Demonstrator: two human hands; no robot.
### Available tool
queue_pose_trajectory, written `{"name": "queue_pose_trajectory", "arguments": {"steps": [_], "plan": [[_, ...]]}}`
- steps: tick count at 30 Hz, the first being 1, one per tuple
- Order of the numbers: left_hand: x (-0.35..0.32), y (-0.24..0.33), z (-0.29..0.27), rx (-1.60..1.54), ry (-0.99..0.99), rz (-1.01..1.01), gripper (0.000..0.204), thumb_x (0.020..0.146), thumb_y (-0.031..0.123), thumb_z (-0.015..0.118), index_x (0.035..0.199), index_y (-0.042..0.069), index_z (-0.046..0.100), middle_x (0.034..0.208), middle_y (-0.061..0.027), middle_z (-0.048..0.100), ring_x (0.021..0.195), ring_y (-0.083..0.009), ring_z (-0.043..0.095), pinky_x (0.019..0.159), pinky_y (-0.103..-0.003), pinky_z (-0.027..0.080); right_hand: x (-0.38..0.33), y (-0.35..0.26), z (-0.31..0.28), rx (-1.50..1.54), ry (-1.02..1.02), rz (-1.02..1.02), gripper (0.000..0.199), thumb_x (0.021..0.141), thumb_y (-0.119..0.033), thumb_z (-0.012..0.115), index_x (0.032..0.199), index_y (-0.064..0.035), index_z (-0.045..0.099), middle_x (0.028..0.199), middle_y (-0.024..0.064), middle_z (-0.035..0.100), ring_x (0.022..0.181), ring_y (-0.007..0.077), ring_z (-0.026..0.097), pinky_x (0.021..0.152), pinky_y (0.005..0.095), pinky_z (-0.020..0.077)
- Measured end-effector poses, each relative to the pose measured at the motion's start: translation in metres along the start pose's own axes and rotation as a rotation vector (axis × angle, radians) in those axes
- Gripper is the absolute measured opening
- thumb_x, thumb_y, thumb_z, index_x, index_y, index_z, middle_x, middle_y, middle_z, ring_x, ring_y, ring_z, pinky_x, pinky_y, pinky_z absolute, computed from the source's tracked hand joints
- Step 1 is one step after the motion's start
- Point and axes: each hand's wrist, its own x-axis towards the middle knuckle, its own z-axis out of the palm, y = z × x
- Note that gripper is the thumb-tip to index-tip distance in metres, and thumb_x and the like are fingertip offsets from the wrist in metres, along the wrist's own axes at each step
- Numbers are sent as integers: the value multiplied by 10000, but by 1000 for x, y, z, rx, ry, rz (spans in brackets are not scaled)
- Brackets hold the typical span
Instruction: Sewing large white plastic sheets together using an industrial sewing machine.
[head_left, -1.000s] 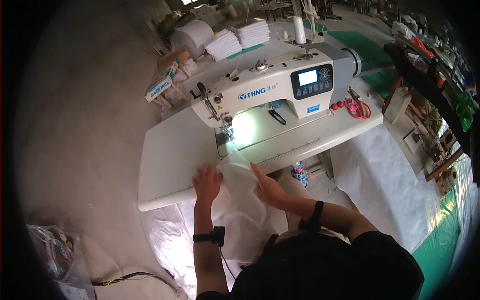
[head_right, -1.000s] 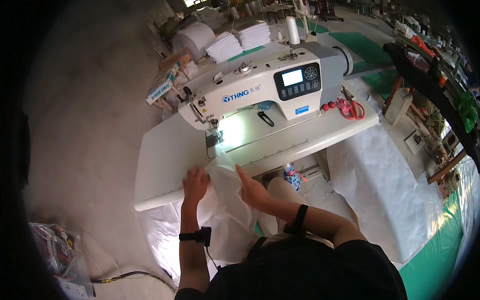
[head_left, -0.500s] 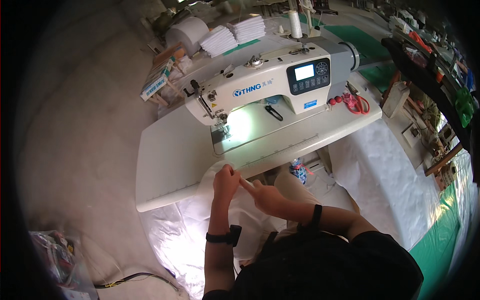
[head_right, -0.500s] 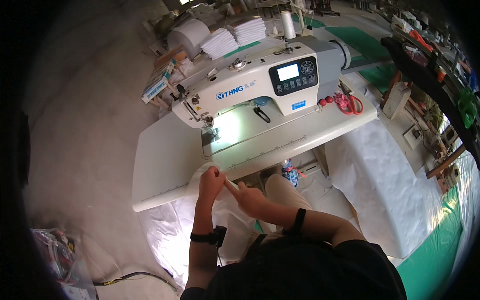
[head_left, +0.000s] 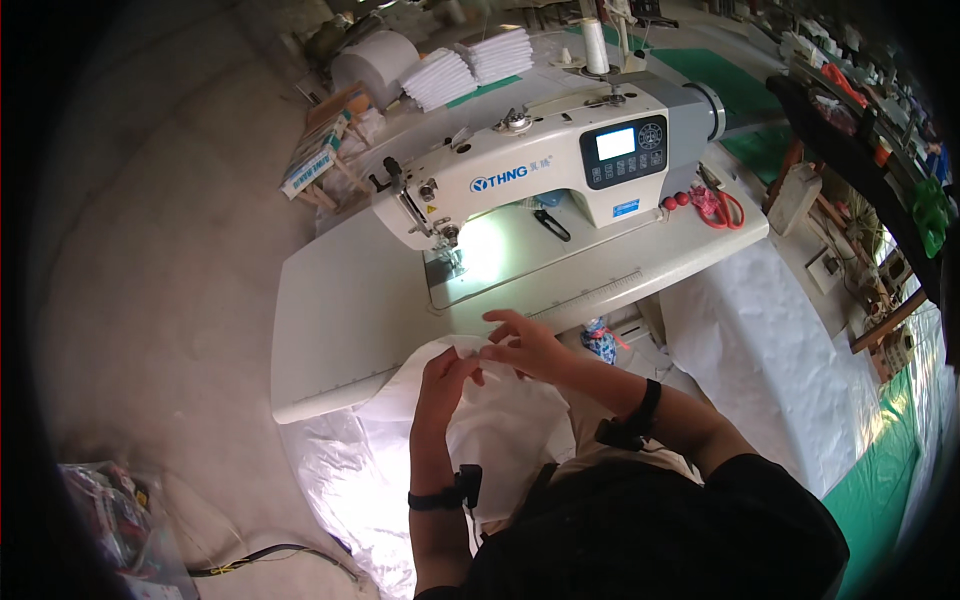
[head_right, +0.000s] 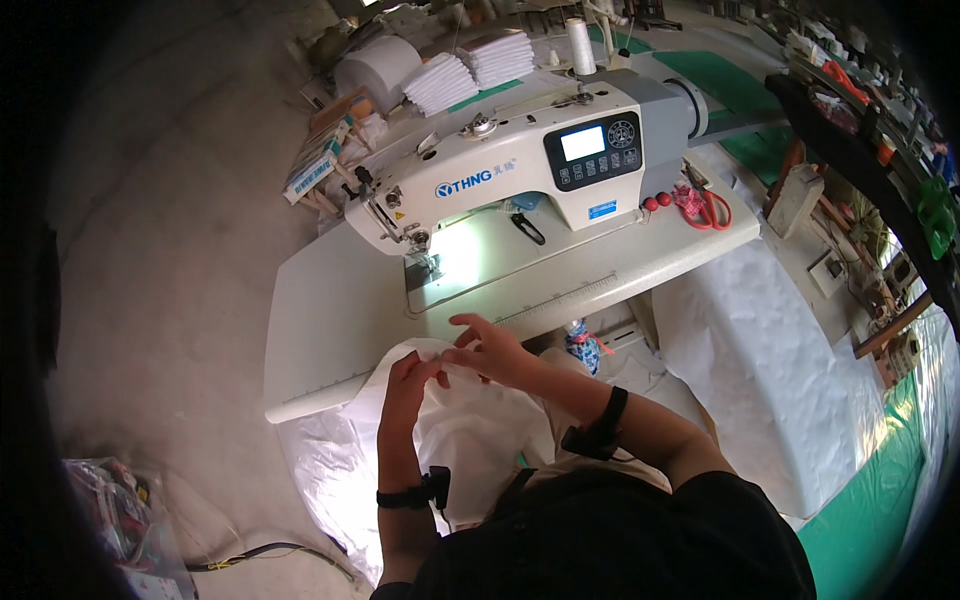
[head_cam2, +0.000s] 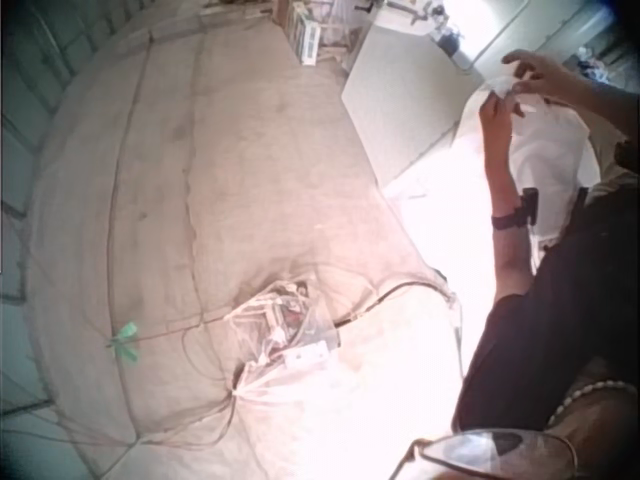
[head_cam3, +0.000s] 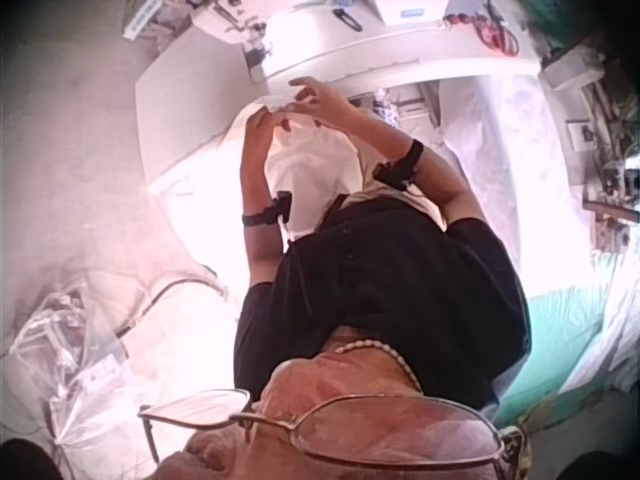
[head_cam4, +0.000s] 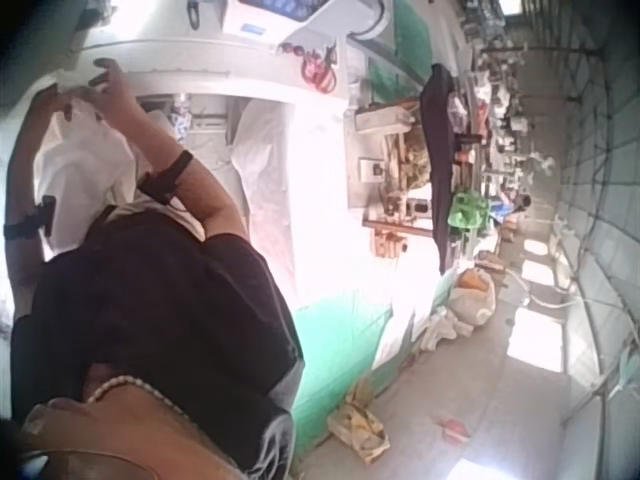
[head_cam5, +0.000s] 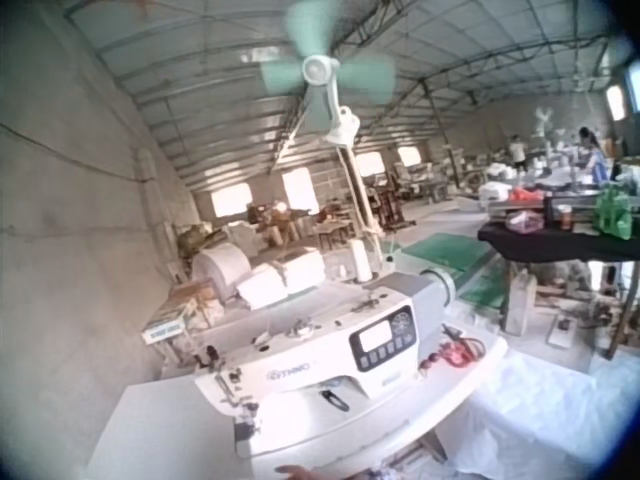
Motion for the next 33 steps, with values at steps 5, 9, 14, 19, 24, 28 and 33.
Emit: {"name": "queue_pose_trajectory", "arguments": {"steps": [5,9,14,19,24,28,33], "plan": [[-20,-16,-7,216,288,175,155,799,100,529,854,-15,617,698,-59,579,714,-177,545,664,-294,428,-7,1,-2,98,-171,268,177,868,-127,546,999,-26,610,738,19,566,605,83,531,523,230,432],[-73,-62,-178,913,914,214,148,784,34,481,759,13,625,736,-156,617,663,-292,600,581,-399,463,-16,-18,-45,479,160,-47,219,872,-170,532,1065,-83,587,776,-33,566,635,73,510,555,231,424],[-268,24,-373,1335,1531,-317,308,901,290,444,988,26,578,962,-194,628,871,-386,606,700,-485,465,-52,-65,-199,741,460,81,372,913,-302,491,1192,-57,507,1116,74,572,1064,189,524,950,361,405],[-327,115,-455,1711,1669,-327,425,929,395,354,1224,117,482,1178,-177,548,971,-400,560,724,-525,458,-79,-44,-320,524,705,-12,202,892,-227,515,995,-73,595,891,23,613,802,152,584,764,277,465],[-183,140,-471,1488,1418,-403,337,876,305,422,954,68,648,995,-186,636,919,-349,618,719,-478,488,-116,-6,-327,444,864,205,249,854,-239,556,1014,-52,591,957,69,611,872,173,578,792,322,461],[-24,94,-444,220,1260,-163,196,881,152,470,878,3,596,720,-154,637,605,-238,652,484,-347,560,-172,65,-356,296,1081,229,211,827,-245,573,919,-57,603,868,49,585,783,158,548,694,339,462],[90,39,-308,117,650,156,525,881,272,581,1339,101,390,1121,-98,582,1025,-236,552,877,-336,415,-273,134,-397,191,1276,399,220,839,-235,554,670,-119,476,640,9,441,577,127,455,542,292,421]]}}
